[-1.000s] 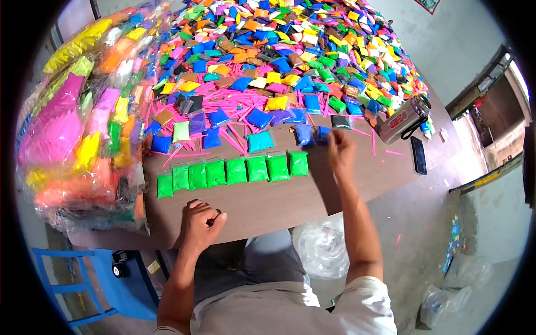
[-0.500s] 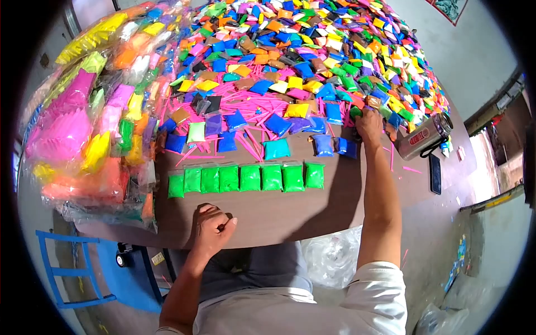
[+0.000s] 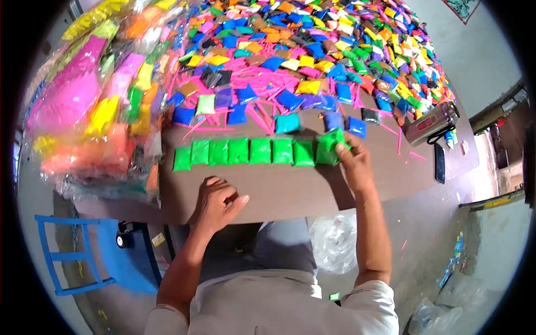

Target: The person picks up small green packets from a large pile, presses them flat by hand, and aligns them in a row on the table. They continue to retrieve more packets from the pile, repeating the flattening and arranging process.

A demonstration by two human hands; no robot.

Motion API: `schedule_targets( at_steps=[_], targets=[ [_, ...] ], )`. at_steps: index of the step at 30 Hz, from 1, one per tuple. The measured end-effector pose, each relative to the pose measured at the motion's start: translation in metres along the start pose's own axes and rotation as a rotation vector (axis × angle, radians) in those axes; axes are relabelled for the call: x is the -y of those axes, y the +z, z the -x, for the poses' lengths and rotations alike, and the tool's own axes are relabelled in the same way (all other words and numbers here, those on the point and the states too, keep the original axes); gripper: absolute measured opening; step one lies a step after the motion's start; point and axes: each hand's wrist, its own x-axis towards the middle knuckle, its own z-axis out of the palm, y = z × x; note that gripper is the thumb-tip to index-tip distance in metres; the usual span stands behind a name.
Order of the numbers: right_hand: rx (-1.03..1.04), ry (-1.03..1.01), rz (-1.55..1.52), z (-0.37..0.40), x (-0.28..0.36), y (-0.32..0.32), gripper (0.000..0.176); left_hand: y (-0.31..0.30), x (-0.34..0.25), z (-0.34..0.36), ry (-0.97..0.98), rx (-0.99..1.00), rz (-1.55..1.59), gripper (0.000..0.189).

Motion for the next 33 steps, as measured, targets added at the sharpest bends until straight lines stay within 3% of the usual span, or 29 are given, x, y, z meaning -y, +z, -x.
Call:
schedule_targets(
  at_steps=[5,11,15,18,23,33],
  targets=[
    [0.145,0.166,-0.117,0.052,-0.029,0.069,0.021,-0.002,0.007,0.007,-0.005,0.026,0.038,0.04],
    [0.324,0.276,0.081,0.057,-0.047,0.125,0.015,-0.005,0.008,0.011,-0.02,0.039,0.111,0.044],
    [0.569,0.156,0.07,0.047,-0.057,0.144,0.016,-0.004,0.019,0.014,-0.013,0.056,0.154,0.044],
    [0.688,0.21,-0.005,0.039,-0.045,0.146,0.019,-0.002,0.018,0.016,-0.009,0.024,0.246,0.043],
    [0.583,0.412,-0.001,0.041,-0.02,0.155,0.016,0.001,0.022,0.018,-0.022,0.04,0.261,0.04],
    [0.473,0.271,-0.038,0.043,-0.047,0.163,0.008,0.003,0.025,0.018,-0.024,0.063,0.195,0.038]
  ],
)
